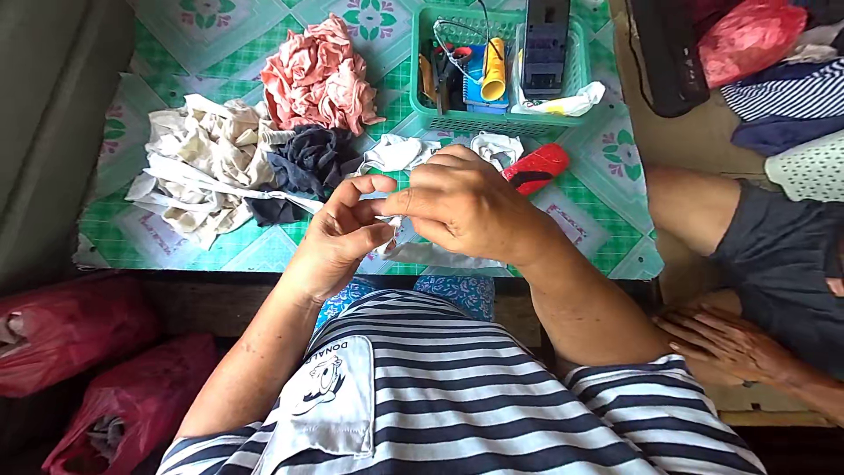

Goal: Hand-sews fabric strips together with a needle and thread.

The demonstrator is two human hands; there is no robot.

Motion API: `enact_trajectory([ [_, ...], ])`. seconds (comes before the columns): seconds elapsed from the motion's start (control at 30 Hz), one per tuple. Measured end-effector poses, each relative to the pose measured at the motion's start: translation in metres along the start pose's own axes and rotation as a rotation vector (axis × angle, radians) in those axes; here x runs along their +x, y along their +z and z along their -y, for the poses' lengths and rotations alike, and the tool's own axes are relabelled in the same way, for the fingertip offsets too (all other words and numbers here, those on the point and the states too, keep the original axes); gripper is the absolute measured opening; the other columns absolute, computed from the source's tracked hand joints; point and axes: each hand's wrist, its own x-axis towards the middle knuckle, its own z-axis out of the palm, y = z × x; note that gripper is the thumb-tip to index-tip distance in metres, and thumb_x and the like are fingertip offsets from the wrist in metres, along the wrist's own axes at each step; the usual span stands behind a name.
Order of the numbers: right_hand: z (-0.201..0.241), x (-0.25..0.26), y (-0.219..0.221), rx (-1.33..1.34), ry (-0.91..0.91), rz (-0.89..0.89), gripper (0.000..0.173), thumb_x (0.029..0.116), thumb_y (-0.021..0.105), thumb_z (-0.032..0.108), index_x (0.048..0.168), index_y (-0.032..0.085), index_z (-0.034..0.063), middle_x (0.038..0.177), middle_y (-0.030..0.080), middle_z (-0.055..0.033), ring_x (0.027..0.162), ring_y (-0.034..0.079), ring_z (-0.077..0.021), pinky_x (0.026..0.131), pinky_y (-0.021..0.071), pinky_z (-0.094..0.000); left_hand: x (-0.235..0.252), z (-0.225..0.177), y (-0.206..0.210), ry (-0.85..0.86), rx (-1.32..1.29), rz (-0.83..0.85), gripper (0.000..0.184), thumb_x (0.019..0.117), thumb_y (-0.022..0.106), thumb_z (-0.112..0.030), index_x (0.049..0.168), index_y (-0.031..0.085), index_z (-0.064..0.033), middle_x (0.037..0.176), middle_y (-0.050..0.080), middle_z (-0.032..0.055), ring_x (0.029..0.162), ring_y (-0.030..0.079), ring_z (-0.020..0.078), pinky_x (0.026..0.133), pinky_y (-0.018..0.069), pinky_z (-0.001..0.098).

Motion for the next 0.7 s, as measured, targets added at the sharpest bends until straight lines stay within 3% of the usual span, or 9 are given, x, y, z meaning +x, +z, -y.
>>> enact_trajectory([
  [0.13, -0.001, 0.001, -0.003, -0.012, 0.0, 0.041, 0.021, 0.0947, 0.056, 0.009, 0.1, 0.076, 0.0083, 0.078, 0.066, -0.0074, 0.079, 0.064, -0.0243, 0.084, 0.0459, -0.0444, 0.0, 0.001, 0.0, -0.022, 0.006, 0.005, 0.046, 0.0888, 0.066, -0.003, 0.131, 0.055, -0.018, 0.11, 0.073, 0.0037, 0.082, 0.07, 0.0078, 0.071, 0.0578, 0.02],
  [0.27, -0.003, -0.002, -0.001, -0.008, 0.01, -0.033, 0.019, 0.0967, 0.057, 0.009, 0.1, 0.075, 0.0055, 0.077, 0.065, -0.0088, 0.078, 0.064, -0.0247, 0.085, 0.0466, -0.0448, 0.0, -0.001, 0.0, -0.062, -0.003, -0.012, 0.041, 0.0907, 0.059, -0.002, 0.129, 0.056, -0.0173, 0.107, 0.072, 0.0032, 0.083, 0.07, 0.008, 0.072, 0.0586, 0.0211],
  [0.43, -0.002, -0.008, 0.007, -0.016, -0.011, -0.161, 0.019, 0.0959, 0.058, 0.006, 0.102, 0.077, 0.0051, 0.075, 0.063, -0.0096, 0.076, 0.062, -0.0242, 0.085, 0.0451, -0.0426, 0.002, -0.001, 0.002, -0.119, -0.108, -0.008, 0.022, 0.1026, 0.046, -0.016, 0.118, 0.062, -0.0163, 0.096, 0.071, 0.0039, 0.078, 0.069, 0.0087, 0.07, 0.0587, 0.0217],
  [0.57, -0.002, -0.013, 0.01, -0.014, -0.038, -0.227, 0.018, 0.0959, 0.06, 0.006, 0.103, 0.077, 0.0057, 0.073, 0.06, -0.0099, 0.076, 0.059, -0.0246, 0.087, 0.0438, -0.0436, 0.004, -0.001, 0.004, -0.131, -0.196, -0.003, 0.015, 0.1013, 0.058, -0.012, 0.114, 0.066, -0.0149, 0.096, 0.071, 0.0059, 0.077, 0.069, 0.0092, 0.07, 0.0595, 0.022],
  [0.7, 0.005, -0.018, 0.009, 0.055, 0.066, -0.25, 0.022, 0.0936, 0.059, 0.007, 0.109, 0.074, 0.0008, 0.081, 0.063, -0.0099, 0.078, 0.059, -0.0216, 0.083, 0.0453, -0.0421, 0.006, 0.001, 0.006, -0.129, -0.229, -0.013, 0.014, 0.0998, 0.059, -0.009, 0.109, 0.068, -0.0137, 0.096, 0.071, 0.0066, 0.077, 0.07, 0.0104, 0.07, 0.0606, 0.0236],
])
